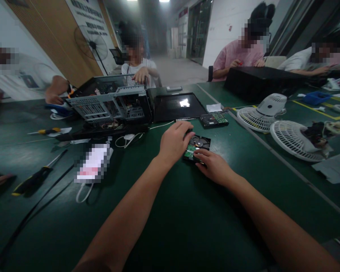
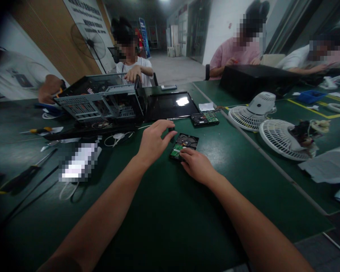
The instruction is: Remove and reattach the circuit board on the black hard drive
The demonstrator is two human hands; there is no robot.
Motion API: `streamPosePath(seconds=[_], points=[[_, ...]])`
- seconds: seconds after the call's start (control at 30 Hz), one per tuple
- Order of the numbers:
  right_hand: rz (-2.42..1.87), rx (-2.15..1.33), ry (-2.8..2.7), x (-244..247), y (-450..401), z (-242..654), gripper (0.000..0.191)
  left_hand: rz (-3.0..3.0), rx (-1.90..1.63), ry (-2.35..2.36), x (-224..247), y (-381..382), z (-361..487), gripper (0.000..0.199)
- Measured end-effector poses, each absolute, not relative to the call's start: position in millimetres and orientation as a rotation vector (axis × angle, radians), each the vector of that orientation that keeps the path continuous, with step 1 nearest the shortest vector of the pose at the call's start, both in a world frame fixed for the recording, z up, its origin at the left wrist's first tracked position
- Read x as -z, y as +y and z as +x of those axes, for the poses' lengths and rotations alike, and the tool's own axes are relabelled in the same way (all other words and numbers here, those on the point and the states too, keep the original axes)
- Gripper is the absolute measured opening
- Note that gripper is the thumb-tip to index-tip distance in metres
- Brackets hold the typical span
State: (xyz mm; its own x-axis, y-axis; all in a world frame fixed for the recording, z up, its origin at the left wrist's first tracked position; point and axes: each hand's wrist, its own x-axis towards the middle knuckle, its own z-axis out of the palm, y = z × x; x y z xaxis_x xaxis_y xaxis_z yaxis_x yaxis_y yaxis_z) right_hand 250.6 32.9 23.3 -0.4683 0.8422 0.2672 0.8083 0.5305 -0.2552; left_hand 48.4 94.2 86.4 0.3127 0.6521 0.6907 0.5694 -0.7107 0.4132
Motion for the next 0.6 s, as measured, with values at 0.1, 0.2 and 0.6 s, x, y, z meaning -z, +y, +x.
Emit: streamPosePath(seconds=[0.1, 0.2, 0.6], points=[[-1.361, -0.137, -2.412, -23.8, 32.7, 250.3, 0.035, 2.453, -1.449, 1.188, -84.9, 95.2, 49.2, 0.015], [-1.362, -0.13, -2.417, -23.7, 32.5, 250.5, 0.035, 2.449, -1.43, 1.199, -85.5, 95.2, 49.3, 0.017], [-1.369, -0.119, -2.433, -23.9, 32.5, 250.7, 0.035, 2.332, -1.391, 1.204, -82.3, 94.8, 50.7, 0.029]])
